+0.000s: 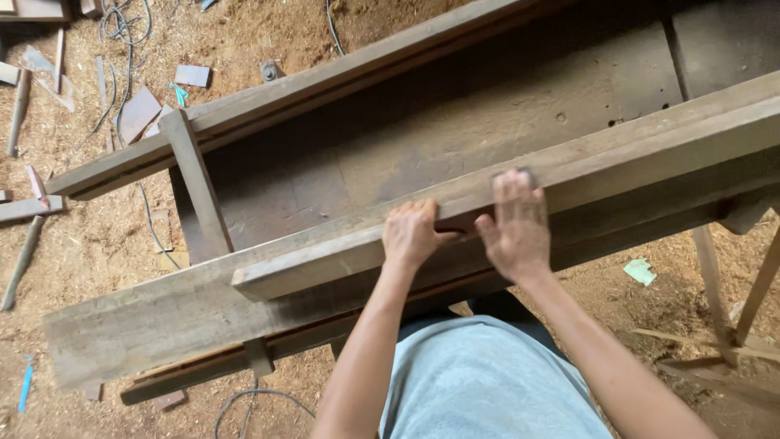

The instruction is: The person sands the surface and edges of a narrow piece of wood with a small piece of sandpaper.

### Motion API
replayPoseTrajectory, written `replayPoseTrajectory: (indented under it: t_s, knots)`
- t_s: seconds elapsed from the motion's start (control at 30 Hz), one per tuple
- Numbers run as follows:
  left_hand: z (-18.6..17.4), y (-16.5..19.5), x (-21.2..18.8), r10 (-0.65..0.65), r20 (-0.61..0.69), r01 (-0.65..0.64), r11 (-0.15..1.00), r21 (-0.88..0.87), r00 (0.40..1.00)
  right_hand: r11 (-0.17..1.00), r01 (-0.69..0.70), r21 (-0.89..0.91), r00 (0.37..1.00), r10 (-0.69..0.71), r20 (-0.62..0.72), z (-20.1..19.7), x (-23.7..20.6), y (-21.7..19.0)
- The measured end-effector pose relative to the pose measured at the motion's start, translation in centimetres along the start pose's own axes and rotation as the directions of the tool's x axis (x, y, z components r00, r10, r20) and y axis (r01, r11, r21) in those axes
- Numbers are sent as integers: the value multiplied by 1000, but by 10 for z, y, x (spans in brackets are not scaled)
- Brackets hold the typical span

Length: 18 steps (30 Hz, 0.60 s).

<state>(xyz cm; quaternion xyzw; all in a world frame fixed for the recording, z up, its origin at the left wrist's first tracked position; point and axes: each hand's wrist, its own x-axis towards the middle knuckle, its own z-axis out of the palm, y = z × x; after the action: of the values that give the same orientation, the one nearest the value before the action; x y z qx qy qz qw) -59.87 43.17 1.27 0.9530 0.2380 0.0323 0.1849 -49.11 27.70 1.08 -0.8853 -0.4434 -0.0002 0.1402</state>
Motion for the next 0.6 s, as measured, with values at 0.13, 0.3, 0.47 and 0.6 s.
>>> replayPoseTrajectory:
  t_s: [0.13,0.3,0.47,0.6]
  knots:
    - [1,-4,-2,50,-89,-45,998,54,995,987,153,49,986,-156,54,-4,0,-17]
    - [-9,-6,3,37,-8,-38,992,-120,999,994,-69,-88,993,76,85,-15,6,-27]
    - [-17,-7,7,45,10,-44,995,-84,999,994,101,-50,991,-95,97,-24,14,-31]
    - [-5,0,-4,49,8,-48,994,-98,999,979,-161,-128,983,171,72,-37,10,-16]
